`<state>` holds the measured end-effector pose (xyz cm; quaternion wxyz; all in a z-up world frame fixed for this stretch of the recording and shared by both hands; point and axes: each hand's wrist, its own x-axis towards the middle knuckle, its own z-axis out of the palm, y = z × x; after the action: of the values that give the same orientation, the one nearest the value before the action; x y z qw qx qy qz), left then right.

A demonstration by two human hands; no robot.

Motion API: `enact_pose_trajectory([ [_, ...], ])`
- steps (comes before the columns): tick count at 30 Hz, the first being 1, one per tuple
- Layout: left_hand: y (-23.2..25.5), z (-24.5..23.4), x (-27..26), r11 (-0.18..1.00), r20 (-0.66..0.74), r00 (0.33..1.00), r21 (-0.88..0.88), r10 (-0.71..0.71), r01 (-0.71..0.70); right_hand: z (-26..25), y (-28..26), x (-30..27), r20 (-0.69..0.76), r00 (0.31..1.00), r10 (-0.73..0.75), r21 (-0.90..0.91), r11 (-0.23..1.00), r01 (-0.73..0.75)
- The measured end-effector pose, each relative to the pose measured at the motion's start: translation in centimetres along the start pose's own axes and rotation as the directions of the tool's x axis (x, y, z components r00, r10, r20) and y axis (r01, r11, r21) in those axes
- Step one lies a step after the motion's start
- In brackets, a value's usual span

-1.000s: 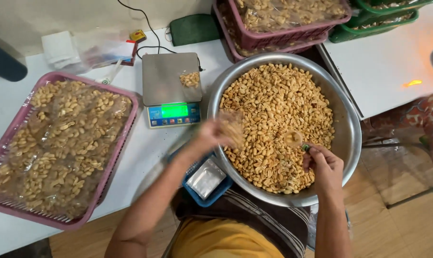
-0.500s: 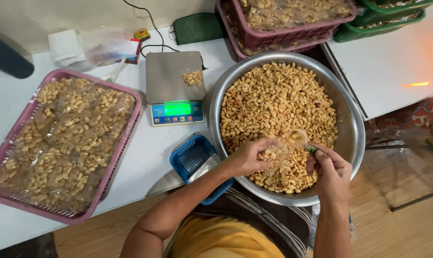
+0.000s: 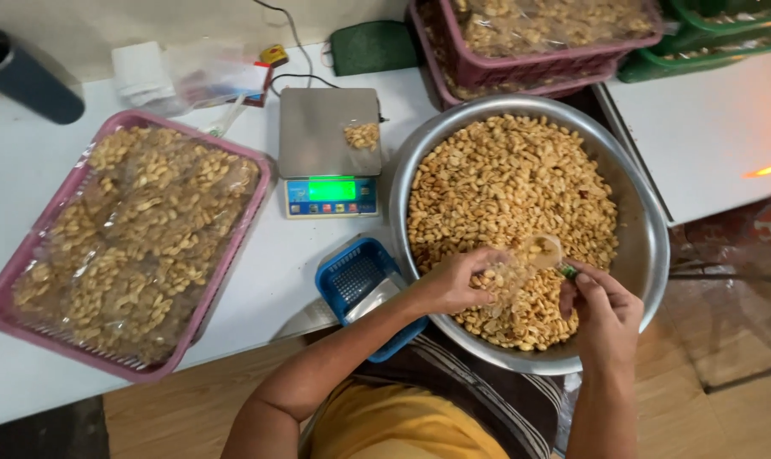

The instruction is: The person scoops cashew nuts from a large metal bowl into small plastic bags using a scoop, places each filled bag on a digital scale to check weight, and then moves the bag into a pink basket. The process repeats continuously throughout the clip.

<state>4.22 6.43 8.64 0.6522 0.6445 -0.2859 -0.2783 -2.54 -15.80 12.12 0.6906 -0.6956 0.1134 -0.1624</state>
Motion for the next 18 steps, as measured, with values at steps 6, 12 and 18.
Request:
enact_pose_trajectory([
  [6,-1.6,0.5,0.5,0.974,-0.102,0.994,0.218,-0.044,0.065,0.5,1.2,0.6,0.027,0.999,-0.032,-0.08,0.996,0.034],
  [12,-2.7,0.5,0.4,0.999,-0.059,0.998,0.048,-0.015,0.018,2.4,-2.3,-0.1,-0.011,0.985,0.174,-0.11,0.979,-0.174],
  [18,-1.9,0.5,0.2,0.992,-0.097,0.995,0.123,-0.024,0.036,1.3,-1.3,0.4,-0.028,0.994,0.106,-0.146,0.983,-0.109],
])
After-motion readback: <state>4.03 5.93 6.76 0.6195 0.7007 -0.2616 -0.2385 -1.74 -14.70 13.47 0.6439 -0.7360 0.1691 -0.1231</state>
